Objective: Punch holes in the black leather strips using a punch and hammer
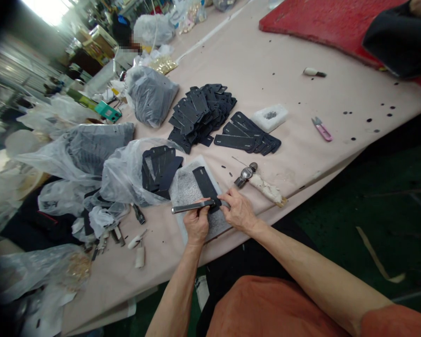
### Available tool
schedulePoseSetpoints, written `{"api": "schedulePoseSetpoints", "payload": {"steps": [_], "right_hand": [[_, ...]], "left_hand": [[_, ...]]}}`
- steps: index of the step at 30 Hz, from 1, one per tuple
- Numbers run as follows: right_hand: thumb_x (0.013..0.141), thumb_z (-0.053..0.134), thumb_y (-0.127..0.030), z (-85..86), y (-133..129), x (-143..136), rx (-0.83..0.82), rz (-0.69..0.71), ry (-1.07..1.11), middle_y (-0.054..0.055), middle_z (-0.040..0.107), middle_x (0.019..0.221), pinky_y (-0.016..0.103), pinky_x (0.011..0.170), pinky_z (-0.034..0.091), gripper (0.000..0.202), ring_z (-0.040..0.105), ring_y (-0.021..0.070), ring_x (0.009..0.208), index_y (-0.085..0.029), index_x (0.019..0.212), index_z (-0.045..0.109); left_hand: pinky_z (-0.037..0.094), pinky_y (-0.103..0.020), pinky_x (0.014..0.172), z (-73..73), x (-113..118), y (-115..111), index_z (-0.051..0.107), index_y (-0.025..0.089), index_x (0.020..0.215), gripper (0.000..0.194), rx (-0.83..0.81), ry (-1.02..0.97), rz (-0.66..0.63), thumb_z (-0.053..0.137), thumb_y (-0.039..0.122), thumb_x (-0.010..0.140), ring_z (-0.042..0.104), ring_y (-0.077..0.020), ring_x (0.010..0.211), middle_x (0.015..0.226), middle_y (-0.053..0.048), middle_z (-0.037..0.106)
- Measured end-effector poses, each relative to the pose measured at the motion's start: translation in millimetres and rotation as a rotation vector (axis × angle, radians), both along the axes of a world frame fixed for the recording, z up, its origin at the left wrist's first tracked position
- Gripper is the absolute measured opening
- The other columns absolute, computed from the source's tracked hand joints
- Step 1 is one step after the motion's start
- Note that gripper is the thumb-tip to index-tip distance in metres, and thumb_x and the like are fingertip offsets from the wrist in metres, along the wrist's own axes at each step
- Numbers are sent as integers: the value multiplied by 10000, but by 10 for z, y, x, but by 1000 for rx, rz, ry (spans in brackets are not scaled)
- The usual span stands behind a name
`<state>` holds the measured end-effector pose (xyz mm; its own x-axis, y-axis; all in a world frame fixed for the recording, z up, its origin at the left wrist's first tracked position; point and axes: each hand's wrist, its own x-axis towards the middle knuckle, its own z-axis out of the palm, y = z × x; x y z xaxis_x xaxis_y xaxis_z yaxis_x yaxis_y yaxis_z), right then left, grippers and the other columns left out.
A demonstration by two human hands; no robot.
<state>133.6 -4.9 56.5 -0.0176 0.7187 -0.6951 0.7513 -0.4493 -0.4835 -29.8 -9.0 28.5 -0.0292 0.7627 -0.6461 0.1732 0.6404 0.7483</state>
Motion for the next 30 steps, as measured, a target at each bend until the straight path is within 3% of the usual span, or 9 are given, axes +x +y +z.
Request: {"api": "schedulePoseSetpoints", "payload": {"steps": [5,12,17,21,24,27,30], "right_hand": [[813,592,-231,0,4,-2,-5,5,-3,69,540,1022,280,811,450,357,540,156,851,-199,1161,666],[819,573,-234,9,10,8,-18,0,3,63,537,1023,285,841,456,365,544,160,877,-205,1172,661],[820,577,-241,9,16,-5,-29,8,-3,67,528,1025,297,843,457,364,546,169,889,-202,1171,665],[811,592,-223,65,95,11,-47,9,30,65,535,971,292,763,458,380,531,150,781,-177,1183,656],[827,581,-219,203,219,157,51,42,-7,78,549,1017,292,799,462,407,543,161,836,-147,1226,613],[837,574,-248,380,324,467,193,134,-229,108,535,1137,319,930,433,388,524,209,1024,-134,1206,606],[799,621,-327,515,337,823,93,277,-469,138,526,1129,384,956,409,453,499,266,1057,-114,1197,591]], "left_hand": [[491,-293,891,-55,17,-38,693,169,926,162,67,66,-70,576,268,870,645,-168,925,963,-69,688],[508,-288,869,-111,73,-70,654,126,940,168,324,236,-212,511,205,899,641,-147,921,943,-75,678],[496,-259,861,-113,119,-77,639,140,954,151,318,264,-251,504,175,896,628,-135,931,953,-54,672],[489,-271,871,-138,122,-101,643,143,971,167,300,273,-242,501,176,890,620,-147,951,976,-52,671],[487,-271,881,-147,106,-98,649,137,967,179,272,257,-220,494,184,889,626,-150,956,967,-53,675],[488,-263,878,-150,91,-91,650,138,966,177,240,221,-209,503,179,877,630,-144,944,959,-47,676],[484,-264,875,-166,88,-101,651,147,961,175,228,213,-207,513,155,854,627,-142,929,954,-36,675]]}}
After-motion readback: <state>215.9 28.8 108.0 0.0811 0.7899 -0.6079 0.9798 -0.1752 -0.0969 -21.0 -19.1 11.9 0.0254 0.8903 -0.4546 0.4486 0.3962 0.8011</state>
